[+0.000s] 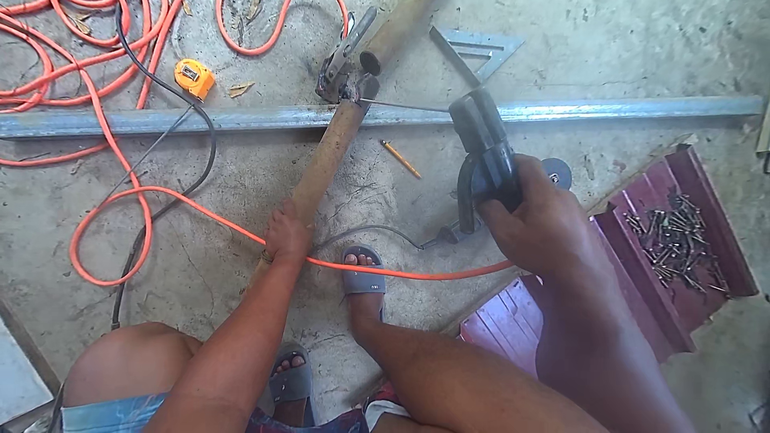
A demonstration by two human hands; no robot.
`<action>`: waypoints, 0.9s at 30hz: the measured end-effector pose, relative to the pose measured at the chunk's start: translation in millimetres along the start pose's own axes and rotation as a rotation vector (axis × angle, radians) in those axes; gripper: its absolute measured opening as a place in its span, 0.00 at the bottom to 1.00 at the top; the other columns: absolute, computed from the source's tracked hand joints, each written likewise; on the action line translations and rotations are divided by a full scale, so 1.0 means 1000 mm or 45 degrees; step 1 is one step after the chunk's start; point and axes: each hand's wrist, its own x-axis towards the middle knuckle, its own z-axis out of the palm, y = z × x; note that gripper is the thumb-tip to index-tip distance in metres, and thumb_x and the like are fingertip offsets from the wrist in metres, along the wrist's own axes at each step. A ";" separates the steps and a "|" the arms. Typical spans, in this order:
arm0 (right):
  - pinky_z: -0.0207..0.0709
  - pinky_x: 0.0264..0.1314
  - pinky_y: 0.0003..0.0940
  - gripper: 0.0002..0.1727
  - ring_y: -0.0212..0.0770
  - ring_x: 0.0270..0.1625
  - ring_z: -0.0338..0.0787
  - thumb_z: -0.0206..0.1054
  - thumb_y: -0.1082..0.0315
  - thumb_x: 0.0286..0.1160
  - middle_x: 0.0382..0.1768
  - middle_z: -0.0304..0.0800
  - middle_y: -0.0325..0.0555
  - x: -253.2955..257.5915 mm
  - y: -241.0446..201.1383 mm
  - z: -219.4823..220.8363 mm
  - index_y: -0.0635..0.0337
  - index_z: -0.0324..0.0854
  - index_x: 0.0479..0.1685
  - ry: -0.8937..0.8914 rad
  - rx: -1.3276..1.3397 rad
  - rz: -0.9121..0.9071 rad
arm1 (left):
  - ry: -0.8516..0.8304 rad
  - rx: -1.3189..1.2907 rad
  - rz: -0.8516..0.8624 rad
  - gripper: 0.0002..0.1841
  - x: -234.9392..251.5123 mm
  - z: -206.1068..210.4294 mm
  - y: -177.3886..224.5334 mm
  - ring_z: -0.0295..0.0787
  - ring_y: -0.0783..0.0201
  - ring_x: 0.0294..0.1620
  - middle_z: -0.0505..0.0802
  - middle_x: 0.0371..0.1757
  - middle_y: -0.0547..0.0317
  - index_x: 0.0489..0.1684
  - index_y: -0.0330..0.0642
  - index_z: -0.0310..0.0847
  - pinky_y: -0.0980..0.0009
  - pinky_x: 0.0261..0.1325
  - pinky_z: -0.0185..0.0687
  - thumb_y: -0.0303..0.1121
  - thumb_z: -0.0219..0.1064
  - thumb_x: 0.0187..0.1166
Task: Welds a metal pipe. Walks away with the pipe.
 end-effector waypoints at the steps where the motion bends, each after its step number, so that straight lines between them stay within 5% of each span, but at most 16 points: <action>1: 0.75 0.28 0.62 0.25 0.57 0.31 0.88 0.61 0.58 0.81 0.31 0.85 0.52 0.000 0.000 0.000 0.51 0.69 0.76 -0.001 0.000 0.005 | 0.000 -0.003 0.000 0.49 0.000 0.000 0.000 0.83 0.34 0.70 0.82 0.72 0.32 0.94 0.47 0.55 0.36 0.65 0.80 0.52 0.78 0.72; 7: 0.76 0.26 0.58 0.25 0.53 0.28 0.87 0.64 0.59 0.79 0.27 0.84 0.49 -0.001 0.005 0.014 0.53 0.70 0.74 0.029 0.009 -0.029 | -0.007 -0.015 -0.004 0.48 0.001 -0.002 0.000 0.84 0.33 0.70 0.83 0.72 0.32 0.93 0.47 0.56 0.35 0.66 0.79 0.52 0.78 0.72; 11: 0.79 0.34 0.61 0.29 0.54 0.36 0.90 0.64 0.59 0.77 0.36 0.88 0.53 -0.003 0.013 0.028 0.54 0.69 0.78 0.115 0.166 0.019 | -0.012 -0.012 -0.004 0.49 0.002 -0.002 0.001 0.83 0.34 0.72 0.83 0.73 0.33 0.93 0.47 0.56 0.35 0.67 0.79 0.52 0.79 0.71; 16: 0.85 0.31 0.40 0.31 0.36 0.27 0.86 0.63 0.66 0.69 0.38 0.85 0.44 0.005 0.033 0.063 0.57 0.66 0.78 0.313 0.777 0.151 | -0.040 -0.058 0.036 0.49 0.005 -0.005 -0.006 0.82 0.36 0.74 0.82 0.76 0.36 0.93 0.47 0.56 0.36 0.70 0.78 0.54 0.78 0.71; 18: 0.87 0.29 0.34 0.28 0.32 0.23 0.86 0.61 0.67 0.76 0.34 0.83 0.40 0.019 0.047 0.087 0.57 0.63 0.78 0.425 1.102 0.280 | -0.063 -0.051 0.037 0.49 0.007 -0.007 -0.007 0.85 0.38 0.71 0.83 0.76 0.38 0.93 0.48 0.56 0.37 0.69 0.80 0.54 0.77 0.72; 21: 0.88 0.32 0.41 0.29 0.38 0.24 0.86 0.62 0.60 0.86 0.37 0.82 0.45 0.046 0.074 0.125 0.55 0.57 0.82 0.566 1.216 0.518 | -0.066 -0.025 0.025 0.48 0.006 -0.005 -0.005 0.87 0.39 0.68 0.84 0.75 0.39 0.93 0.47 0.56 0.37 0.66 0.82 0.53 0.76 0.72; 24: 0.87 0.48 0.54 0.40 0.49 0.43 0.92 0.62 0.64 0.80 0.58 0.85 0.57 0.065 0.088 0.153 0.56 0.48 0.91 0.611 0.940 0.606 | -0.095 0.020 0.018 0.49 0.007 -0.008 -0.002 0.86 0.41 0.71 0.83 0.76 0.39 0.94 0.44 0.53 0.41 0.70 0.80 0.54 0.74 0.74; 26: 0.79 0.70 0.62 0.43 0.59 0.70 0.85 0.62 0.66 0.78 0.78 0.75 0.64 0.072 0.090 0.161 0.60 0.46 0.93 0.517 0.694 0.549 | -0.126 0.047 0.019 0.49 0.008 -0.011 -0.002 0.87 0.42 0.71 0.83 0.76 0.39 0.94 0.43 0.52 0.43 0.70 0.82 0.55 0.72 0.75; 27: 0.77 0.72 0.65 0.42 0.64 0.74 0.82 0.62 0.66 0.79 0.80 0.71 0.66 0.076 0.088 0.162 0.61 0.48 0.93 0.450 0.559 0.511 | -0.139 0.056 0.024 0.49 0.008 -0.012 -0.002 0.87 0.42 0.70 0.83 0.76 0.39 0.94 0.43 0.51 0.43 0.69 0.83 0.55 0.72 0.75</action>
